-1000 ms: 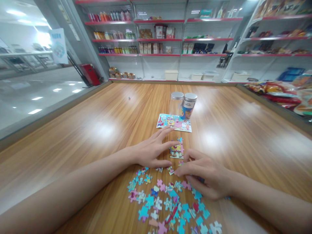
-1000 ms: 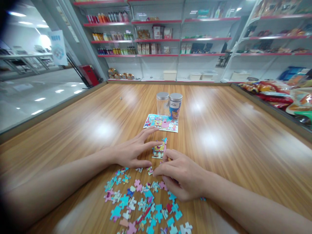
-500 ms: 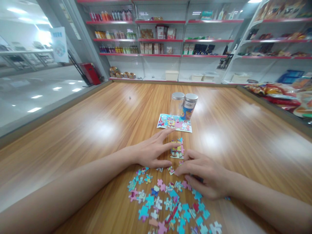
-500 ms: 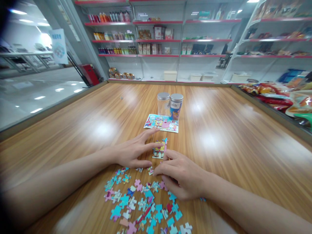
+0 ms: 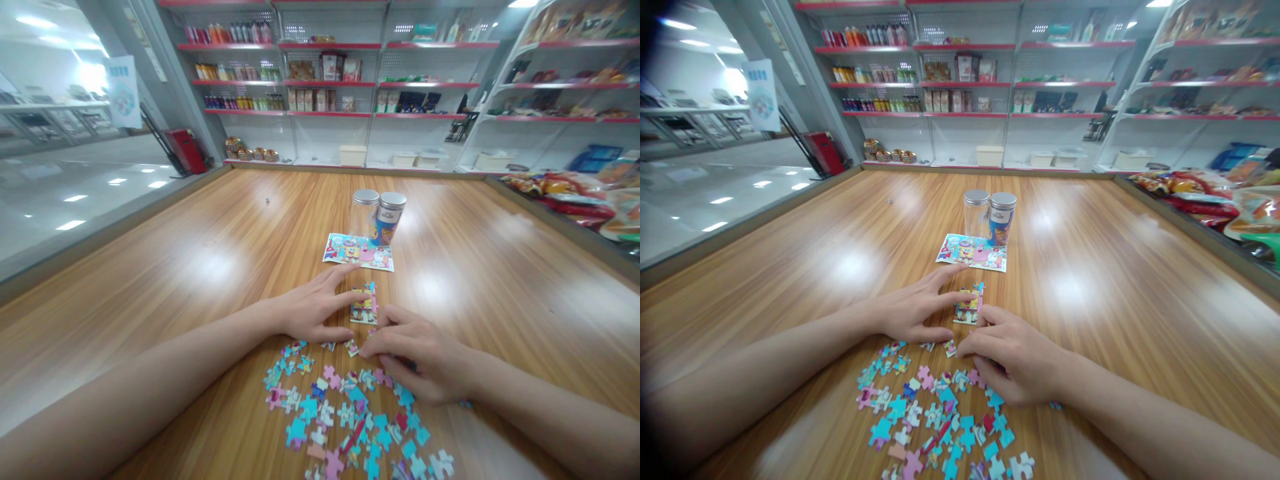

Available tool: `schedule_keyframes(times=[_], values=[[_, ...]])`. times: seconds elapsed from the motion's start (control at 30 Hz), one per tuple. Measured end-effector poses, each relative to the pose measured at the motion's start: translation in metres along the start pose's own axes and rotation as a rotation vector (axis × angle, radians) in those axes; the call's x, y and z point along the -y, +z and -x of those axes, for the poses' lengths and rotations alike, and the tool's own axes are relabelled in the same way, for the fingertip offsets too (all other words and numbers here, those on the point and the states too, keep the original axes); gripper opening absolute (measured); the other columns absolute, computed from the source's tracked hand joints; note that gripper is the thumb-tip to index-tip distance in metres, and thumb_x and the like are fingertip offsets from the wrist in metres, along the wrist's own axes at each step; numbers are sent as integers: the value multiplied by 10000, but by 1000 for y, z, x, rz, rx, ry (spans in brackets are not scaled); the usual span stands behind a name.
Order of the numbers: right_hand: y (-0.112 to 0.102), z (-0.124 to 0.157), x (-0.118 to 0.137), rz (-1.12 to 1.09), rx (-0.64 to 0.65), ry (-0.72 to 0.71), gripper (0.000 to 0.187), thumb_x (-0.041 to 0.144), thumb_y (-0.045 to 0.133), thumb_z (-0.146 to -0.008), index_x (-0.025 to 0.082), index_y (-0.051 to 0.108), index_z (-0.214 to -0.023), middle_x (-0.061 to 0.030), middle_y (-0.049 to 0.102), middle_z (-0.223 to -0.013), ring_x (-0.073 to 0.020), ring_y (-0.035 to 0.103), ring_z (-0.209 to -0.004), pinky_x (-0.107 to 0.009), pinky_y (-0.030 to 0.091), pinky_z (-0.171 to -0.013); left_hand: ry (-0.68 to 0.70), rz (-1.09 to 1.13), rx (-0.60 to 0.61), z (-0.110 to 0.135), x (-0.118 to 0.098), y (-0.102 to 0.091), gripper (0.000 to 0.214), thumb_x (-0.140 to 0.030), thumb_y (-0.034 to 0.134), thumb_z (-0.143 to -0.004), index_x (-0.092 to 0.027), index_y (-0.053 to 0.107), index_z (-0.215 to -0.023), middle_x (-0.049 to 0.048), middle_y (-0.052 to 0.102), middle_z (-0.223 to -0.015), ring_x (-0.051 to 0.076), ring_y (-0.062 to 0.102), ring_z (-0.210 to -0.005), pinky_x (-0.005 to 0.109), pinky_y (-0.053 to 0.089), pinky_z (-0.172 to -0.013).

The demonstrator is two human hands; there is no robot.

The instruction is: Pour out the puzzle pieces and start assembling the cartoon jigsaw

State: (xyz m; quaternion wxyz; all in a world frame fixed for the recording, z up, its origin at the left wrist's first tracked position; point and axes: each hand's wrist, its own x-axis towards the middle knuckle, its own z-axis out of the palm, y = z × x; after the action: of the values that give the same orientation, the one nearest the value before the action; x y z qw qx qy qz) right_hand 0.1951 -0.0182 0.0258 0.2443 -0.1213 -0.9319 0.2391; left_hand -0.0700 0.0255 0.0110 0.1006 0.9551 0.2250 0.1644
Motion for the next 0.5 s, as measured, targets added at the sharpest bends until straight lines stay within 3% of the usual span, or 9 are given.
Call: schedule_keyframes(times=[0.5], values=[[1, -1, 1, 27, -5, -10, 273, 38, 506, -869, 159, 647, -1069, -58, 643, -829, -187, 491, -795, -320, 431, -705, -50, -10, 76, -1, -2, -1, 767, -570, 598, -913, -286, 302, -1562, 134, 93, -1668, 415, 146, -1529, 611, 266, -1223]])
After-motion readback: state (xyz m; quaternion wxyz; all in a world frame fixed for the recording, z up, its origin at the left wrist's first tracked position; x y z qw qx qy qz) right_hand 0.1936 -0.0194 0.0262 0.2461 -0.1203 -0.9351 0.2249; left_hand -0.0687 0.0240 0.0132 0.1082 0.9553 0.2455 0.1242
